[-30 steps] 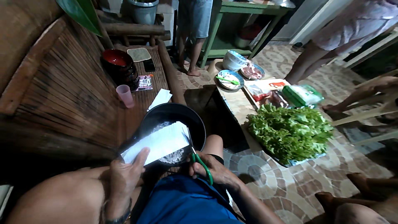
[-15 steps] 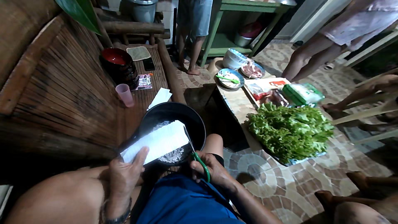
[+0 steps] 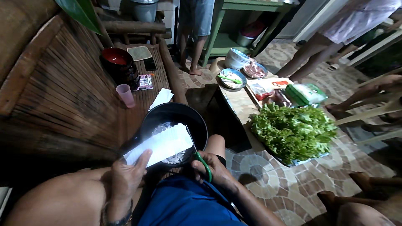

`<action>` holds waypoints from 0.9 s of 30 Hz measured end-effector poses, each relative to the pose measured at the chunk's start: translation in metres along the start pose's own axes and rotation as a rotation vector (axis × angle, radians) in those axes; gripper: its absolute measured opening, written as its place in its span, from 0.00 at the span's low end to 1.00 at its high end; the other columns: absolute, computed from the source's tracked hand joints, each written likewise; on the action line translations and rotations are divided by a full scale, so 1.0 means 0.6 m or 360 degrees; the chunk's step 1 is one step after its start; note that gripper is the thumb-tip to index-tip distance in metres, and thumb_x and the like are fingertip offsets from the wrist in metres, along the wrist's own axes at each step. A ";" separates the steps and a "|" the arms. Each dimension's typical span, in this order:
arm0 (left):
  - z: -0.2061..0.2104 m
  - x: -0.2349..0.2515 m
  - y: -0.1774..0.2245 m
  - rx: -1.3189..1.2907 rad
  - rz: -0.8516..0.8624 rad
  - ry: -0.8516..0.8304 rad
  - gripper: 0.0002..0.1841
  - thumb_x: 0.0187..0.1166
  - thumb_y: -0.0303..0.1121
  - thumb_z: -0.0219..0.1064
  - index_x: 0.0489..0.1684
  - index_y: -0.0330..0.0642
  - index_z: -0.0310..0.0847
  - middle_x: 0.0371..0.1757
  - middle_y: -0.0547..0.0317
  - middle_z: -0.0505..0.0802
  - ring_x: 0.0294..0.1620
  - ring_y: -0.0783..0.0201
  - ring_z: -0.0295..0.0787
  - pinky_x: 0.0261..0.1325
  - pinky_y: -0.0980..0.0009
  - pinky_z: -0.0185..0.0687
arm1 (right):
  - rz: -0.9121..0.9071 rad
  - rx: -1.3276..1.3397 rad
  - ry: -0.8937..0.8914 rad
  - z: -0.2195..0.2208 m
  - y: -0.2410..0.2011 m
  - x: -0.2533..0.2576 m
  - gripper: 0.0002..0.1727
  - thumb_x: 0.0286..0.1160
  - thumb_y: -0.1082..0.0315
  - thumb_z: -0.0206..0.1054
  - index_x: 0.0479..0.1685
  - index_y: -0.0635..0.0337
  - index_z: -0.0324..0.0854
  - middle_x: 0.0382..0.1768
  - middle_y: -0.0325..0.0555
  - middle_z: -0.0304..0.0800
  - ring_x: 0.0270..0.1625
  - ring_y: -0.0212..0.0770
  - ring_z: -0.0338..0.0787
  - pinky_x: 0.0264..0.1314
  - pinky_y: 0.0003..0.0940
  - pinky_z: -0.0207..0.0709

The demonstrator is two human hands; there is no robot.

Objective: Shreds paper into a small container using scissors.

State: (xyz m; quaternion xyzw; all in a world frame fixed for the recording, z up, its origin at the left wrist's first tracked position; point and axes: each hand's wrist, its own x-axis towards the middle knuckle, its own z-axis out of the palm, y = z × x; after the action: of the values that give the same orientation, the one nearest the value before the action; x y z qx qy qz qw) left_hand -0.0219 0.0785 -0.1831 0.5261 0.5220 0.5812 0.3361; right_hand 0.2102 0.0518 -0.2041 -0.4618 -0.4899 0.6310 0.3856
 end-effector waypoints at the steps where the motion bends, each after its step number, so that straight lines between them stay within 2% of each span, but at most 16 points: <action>1: 0.000 0.000 0.000 0.0003 -0.0002 0.0005 0.04 0.68 0.23 0.73 0.36 0.38 0.83 0.27 0.84 0.90 0.23 0.92 0.84 0.25 0.90 0.81 | 0.0005 0.0006 -0.0003 0.000 0.000 0.001 0.13 0.77 0.52 0.68 0.38 0.52 0.78 0.17 0.23 0.84 0.18 0.20 0.83 0.23 0.17 0.78; 7: 0.000 -0.001 0.001 0.0021 -0.0058 0.0020 0.05 0.69 0.23 0.73 0.36 0.38 0.83 0.26 0.84 0.90 0.22 0.92 0.83 0.25 0.90 0.81 | 0.0032 0.0078 -0.0001 -0.001 0.001 0.005 0.10 0.76 0.56 0.70 0.34 0.51 0.79 0.15 0.23 0.84 0.16 0.20 0.82 0.21 0.15 0.76; 10: 0.000 -0.001 0.001 0.0054 -0.0079 0.0039 0.06 0.69 0.23 0.73 0.37 0.37 0.82 0.26 0.84 0.89 0.22 0.92 0.83 0.24 0.90 0.80 | 0.0009 0.0069 -0.0020 -0.004 0.005 0.005 0.11 0.77 0.55 0.69 0.35 0.51 0.79 0.16 0.24 0.85 0.17 0.20 0.83 0.21 0.16 0.78; 13: 0.000 0.001 0.002 0.0068 -0.0074 0.0086 0.08 0.69 0.24 0.74 0.39 0.34 0.81 0.26 0.82 0.89 0.22 0.92 0.82 0.24 0.90 0.80 | 0.0040 -0.0075 -0.0132 -0.012 0.002 -0.001 0.20 0.79 0.46 0.63 0.45 0.56 0.77 0.23 0.25 0.84 0.26 0.22 0.86 0.33 0.20 0.82; 15: -0.001 0.002 0.002 0.0069 -0.0074 0.0107 0.07 0.69 0.23 0.74 0.39 0.34 0.81 0.26 0.82 0.89 0.22 0.92 0.82 0.24 0.90 0.80 | 0.0047 -0.0148 -0.0223 -0.020 0.005 -0.005 0.29 0.77 0.38 0.63 0.51 0.59 0.76 0.28 0.25 0.84 0.32 0.22 0.86 0.40 0.20 0.82; 16: 0.000 0.003 0.002 0.0076 -0.0087 0.0118 0.07 0.69 0.23 0.74 0.39 0.34 0.81 0.26 0.82 0.89 0.21 0.92 0.82 0.24 0.90 0.80 | 0.0054 -0.0173 -0.0238 -0.022 0.005 -0.006 0.31 0.76 0.38 0.63 0.53 0.60 0.76 0.29 0.26 0.85 0.33 0.21 0.86 0.41 0.20 0.82; 19: 0.001 0.003 0.004 0.0077 -0.0102 0.0135 0.07 0.69 0.22 0.73 0.38 0.35 0.80 0.25 0.83 0.89 0.20 0.92 0.81 0.23 0.90 0.80 | 0.0081 -0.0246 -0.0262 -0.021 0.000 -0.009 0.28 0.76 0.43 0.64 0.54 0.62 0.75 0.30 0.25 0.85 0.33 0.19 0.84 0.41 0.18 0.79; 27: 0.003 0.000 0.010 0.0047 -0.0153 0.0114 0.07 0.69 0.22 0.73 0.38 0.36 0.81 0.24 0.82 0.89 0.20 0.91 0.82 0.23 0.90 0.80 | 0.0067 -0.0239 -0.0197 -0.011 -0.005 0.001 0.25 0.76 0.44 0.65 0.50 0.61 0.77 0.27 0.25 0.84 0.30 0.20 0.85 0.38 0.19 0.81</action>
State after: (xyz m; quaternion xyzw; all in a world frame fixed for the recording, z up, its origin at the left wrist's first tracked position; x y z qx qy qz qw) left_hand -0.0193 0.0773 -0.1773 0.4843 0.5668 0.5750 0.3369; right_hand 0.2161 0.0548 -0.2017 -0.4597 -0.5489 0.6277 0.3056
